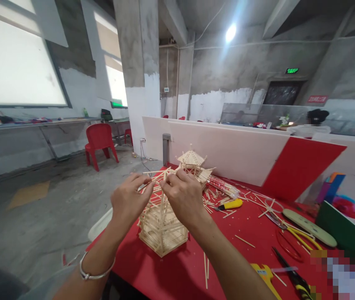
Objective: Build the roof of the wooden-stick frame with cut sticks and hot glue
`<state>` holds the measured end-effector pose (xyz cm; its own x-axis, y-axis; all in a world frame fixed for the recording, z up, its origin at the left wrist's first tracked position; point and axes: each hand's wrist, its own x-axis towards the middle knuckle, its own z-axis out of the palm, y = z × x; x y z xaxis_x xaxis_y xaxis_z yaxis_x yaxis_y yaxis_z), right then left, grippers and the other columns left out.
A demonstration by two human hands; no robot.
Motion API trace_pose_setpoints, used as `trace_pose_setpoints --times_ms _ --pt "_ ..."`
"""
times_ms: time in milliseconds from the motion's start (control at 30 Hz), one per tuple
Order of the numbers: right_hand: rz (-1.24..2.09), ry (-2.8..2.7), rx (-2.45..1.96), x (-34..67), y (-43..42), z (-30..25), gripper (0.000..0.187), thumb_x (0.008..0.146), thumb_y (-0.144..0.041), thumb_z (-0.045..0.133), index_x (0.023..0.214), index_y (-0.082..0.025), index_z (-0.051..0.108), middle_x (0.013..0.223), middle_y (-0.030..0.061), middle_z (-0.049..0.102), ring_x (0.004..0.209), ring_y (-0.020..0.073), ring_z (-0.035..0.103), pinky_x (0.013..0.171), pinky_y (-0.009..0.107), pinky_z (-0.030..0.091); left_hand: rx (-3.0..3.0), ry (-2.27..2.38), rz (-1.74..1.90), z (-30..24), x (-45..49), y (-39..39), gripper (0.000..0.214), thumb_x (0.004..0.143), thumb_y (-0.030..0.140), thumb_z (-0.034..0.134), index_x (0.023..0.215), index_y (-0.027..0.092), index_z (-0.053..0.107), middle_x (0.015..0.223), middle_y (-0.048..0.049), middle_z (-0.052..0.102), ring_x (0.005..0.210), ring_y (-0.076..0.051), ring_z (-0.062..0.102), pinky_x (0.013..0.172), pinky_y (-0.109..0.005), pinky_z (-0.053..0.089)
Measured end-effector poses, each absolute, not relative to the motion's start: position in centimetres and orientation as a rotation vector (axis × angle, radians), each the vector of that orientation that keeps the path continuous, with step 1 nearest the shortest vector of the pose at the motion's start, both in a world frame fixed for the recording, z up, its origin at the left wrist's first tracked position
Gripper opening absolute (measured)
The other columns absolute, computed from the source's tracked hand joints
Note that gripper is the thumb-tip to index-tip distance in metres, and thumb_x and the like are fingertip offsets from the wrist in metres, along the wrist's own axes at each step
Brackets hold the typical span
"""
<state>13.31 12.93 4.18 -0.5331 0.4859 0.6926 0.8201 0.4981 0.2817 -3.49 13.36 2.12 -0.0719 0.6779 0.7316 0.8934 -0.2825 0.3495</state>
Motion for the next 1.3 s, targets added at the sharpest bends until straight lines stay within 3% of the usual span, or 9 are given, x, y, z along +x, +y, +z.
trace_pose_setpoints --times_ms 1300 --pt "-0.813 -2.228 -1.067 13.3 13.6 3.5 0.017 0.094 -0.022 0.053 0.1 -0.022 0.069 0.086 0.0031 0.07 0.081 0.0191 0.051 0.07 0.034 0.033 -2.043 -1.637 -1.259 1.7 -3.3 14.6 0.024 0.092 0.034 0.052 0.086 0.025 0.073 0.089 -0.0009 0.073 0.079 -0.015 0.065 0.061 -0.026 0.037"
